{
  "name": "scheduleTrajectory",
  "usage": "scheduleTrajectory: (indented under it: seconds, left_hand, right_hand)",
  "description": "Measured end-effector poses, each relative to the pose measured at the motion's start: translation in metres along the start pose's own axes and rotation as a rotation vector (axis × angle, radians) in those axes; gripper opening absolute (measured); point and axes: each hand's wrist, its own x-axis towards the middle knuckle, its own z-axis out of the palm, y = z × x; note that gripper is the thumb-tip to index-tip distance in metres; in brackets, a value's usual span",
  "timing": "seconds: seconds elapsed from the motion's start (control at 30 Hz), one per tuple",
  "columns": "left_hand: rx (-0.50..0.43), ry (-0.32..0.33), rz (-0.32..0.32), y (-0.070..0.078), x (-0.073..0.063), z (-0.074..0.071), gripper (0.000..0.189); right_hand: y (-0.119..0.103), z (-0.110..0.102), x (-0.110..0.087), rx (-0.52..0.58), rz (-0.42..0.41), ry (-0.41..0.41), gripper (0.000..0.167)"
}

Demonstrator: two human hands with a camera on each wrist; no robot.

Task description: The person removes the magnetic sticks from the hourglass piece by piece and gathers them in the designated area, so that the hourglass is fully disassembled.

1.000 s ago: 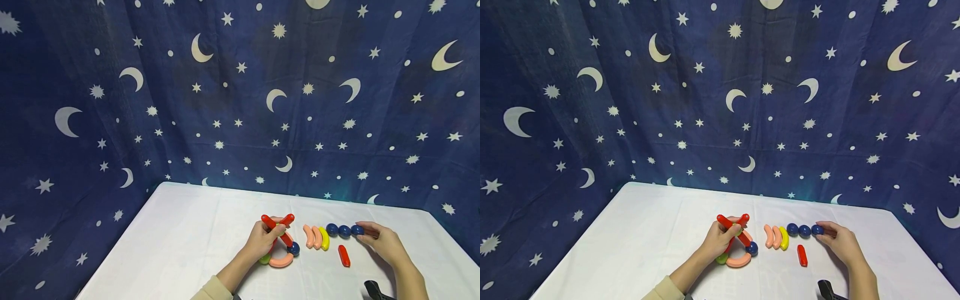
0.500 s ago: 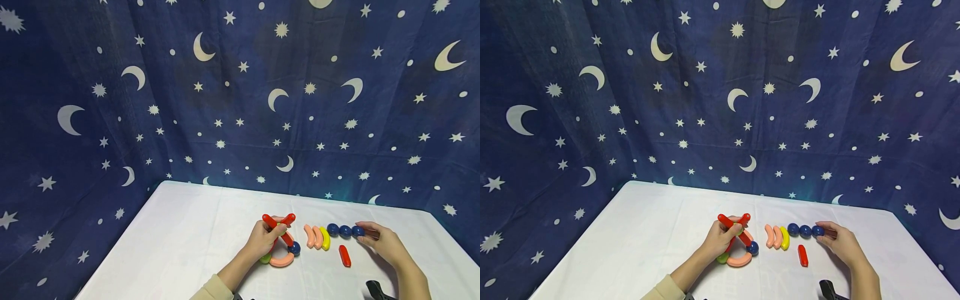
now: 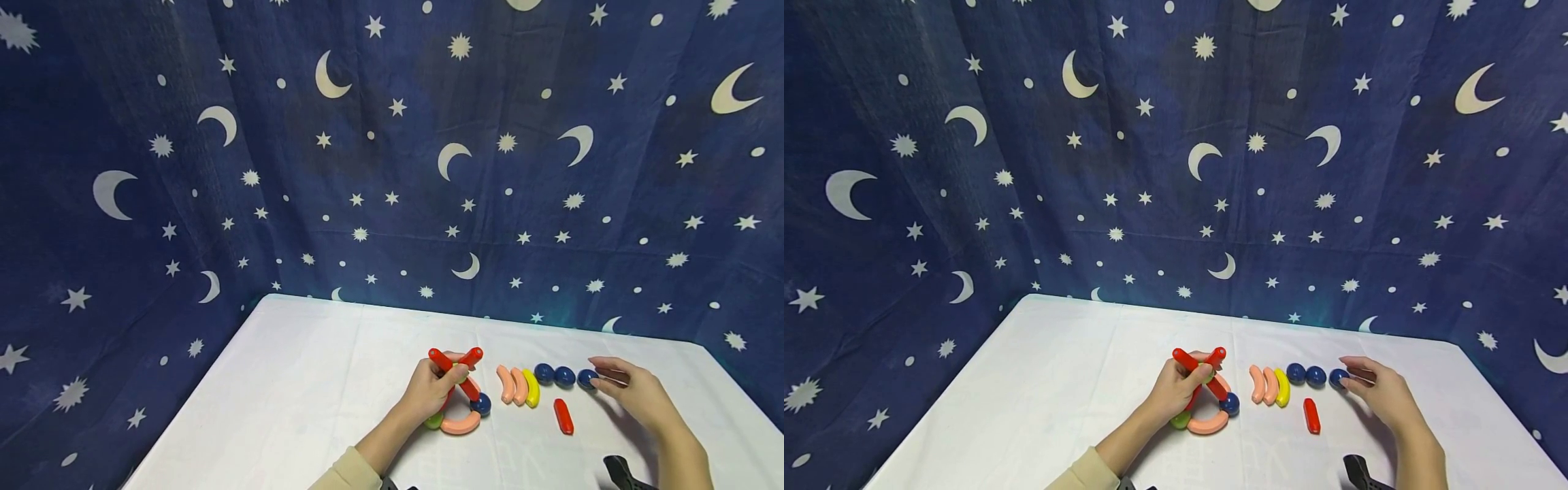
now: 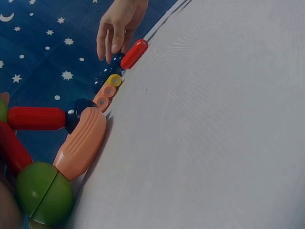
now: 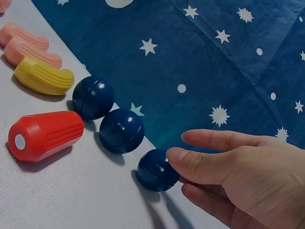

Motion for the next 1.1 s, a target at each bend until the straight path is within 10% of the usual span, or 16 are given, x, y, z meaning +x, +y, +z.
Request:
scheduleTrajectory:
  seconds: [0.27, 0.5, 0.77, 1.1]
  left_hand:
    - [-0.029, -0.004, -0.006, -0.002, 0.000, 0.000, 0.029]
    - [-0.015, -0.009, 0.001, -0.002, 0.001, 0.000, 0.030]
    - [0.000, 0.002, -0.003, -0.003, 0.001, 0.000, 0.027]
    - [0.026, -0.004, 0.026, -0.002, 0.002, -0.002, 0.026]
  right_hand:
    - [-0.010, -0.006, -0.001, -0.028, -0.046, 0.067, 0.046]
    - [-0.079, -0.013, -0.001, 0.008, -0.134, 0.170, 0.041]
    - [-0.168, 0.013, -0.008, 0.152, -0.339, 0.018, 0.040]
    - [-0.191, 0.043, -0.010, 0.261, -0.476, -0.076, 0.035]
